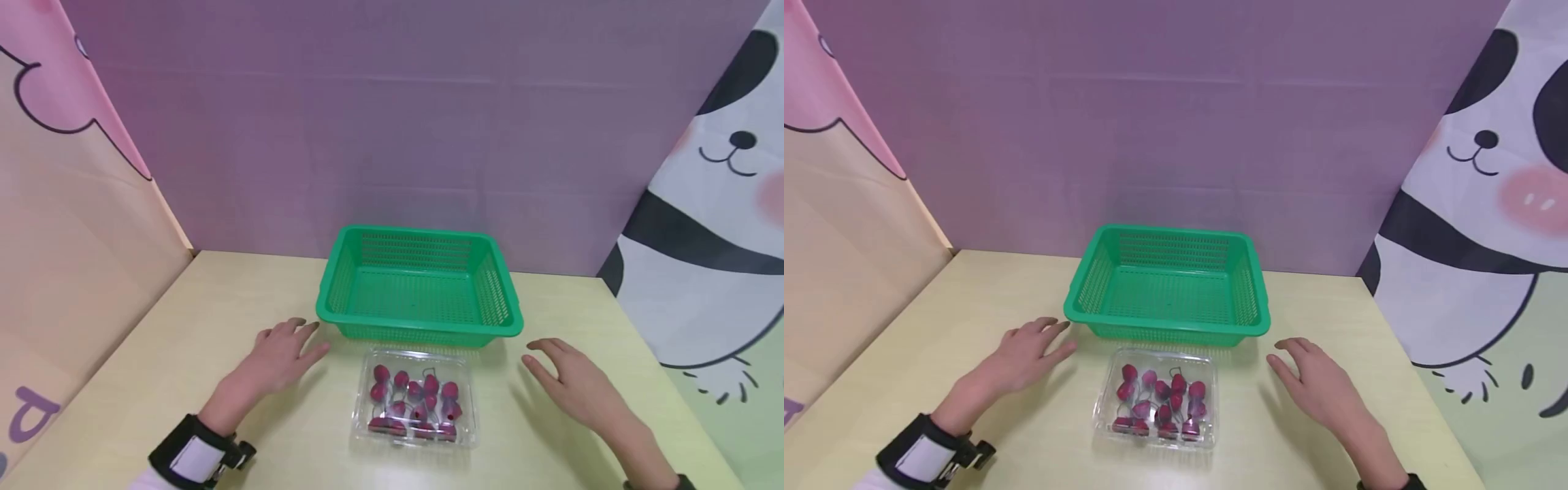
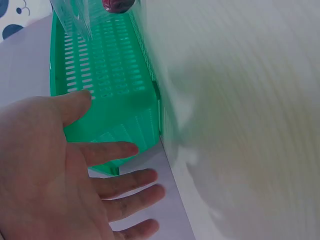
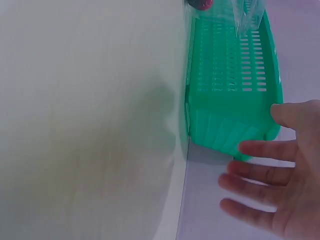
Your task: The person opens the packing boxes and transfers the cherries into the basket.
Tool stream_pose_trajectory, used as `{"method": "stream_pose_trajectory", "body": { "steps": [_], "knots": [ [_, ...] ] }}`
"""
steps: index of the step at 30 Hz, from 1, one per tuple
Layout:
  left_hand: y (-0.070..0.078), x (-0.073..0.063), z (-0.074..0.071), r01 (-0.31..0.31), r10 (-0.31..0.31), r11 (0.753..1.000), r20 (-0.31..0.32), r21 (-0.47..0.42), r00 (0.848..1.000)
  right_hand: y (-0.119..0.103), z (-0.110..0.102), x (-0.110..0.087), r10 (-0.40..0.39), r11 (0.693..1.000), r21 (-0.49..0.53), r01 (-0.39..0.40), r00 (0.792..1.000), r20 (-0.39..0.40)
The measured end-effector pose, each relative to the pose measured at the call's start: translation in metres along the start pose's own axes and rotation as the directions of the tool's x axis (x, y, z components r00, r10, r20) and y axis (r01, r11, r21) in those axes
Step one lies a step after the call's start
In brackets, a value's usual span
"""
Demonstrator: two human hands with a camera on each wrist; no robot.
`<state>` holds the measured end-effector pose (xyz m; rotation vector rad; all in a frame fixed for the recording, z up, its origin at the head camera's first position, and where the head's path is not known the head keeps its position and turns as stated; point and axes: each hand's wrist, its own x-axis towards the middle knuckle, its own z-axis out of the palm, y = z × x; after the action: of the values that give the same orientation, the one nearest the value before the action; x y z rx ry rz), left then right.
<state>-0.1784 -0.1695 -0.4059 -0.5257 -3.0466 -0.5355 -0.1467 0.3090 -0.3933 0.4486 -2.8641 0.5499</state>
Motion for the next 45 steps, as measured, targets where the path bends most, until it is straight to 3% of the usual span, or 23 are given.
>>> {"method": "stream_pose_trajectory", "body": {
  "steps": [11, 18, 26, 31, 38, 45],
  "knots": [
    [0.011, 0.000, 0.004, -0.051, 0.054, 0.997, 0.041, -0.058, 0.998, -0.026, 0.006, 0.007, -0.174, 0.983, 0.033, 0.178, 0.981, -0.088],
    [0.023, -0.001, 0.009, -0.080, 0.091, 0.979, 0.051, -0.190, 0.995, -0.045, 0.014, 0.012, -0.314, 0.942, 0.074, 0.326, 0.939, -0.142],
    [0.027, 0.002, 0.009, -0.099, 0.127, 0.954, 0.081, -0.283, 0.989, -0.058, 0.023, 0.013, -0.386, 0.913, 0.075, 0.401, 0.908, -0.159],
    [0.030, 0.004, 0.009, -0.157, 0.208, 0.921, 0.111, -0.358, 0.972, -0.066, 0.027, 0.013, -0.425, 0.896, 0.064, 0.439, 0.890, -0.165],
    [0.034, 0.006, 0.012, -0.243, 0.335, 0.867, 0.147, -0.435, 0.930, -0.086, 0.028, 0.011, -0.465, 0.877, 0.073, 0.476, 0.876, -0.126],
    [0.038, 0.008, 0.014, -0.272, 0.362, 0.862, 0.146, -0.427, 0.921, -0.105, 0.026, 0.009, -0.518, 0.849, 0.103, 0.518, 0.855, -0.033]
  ]
}}
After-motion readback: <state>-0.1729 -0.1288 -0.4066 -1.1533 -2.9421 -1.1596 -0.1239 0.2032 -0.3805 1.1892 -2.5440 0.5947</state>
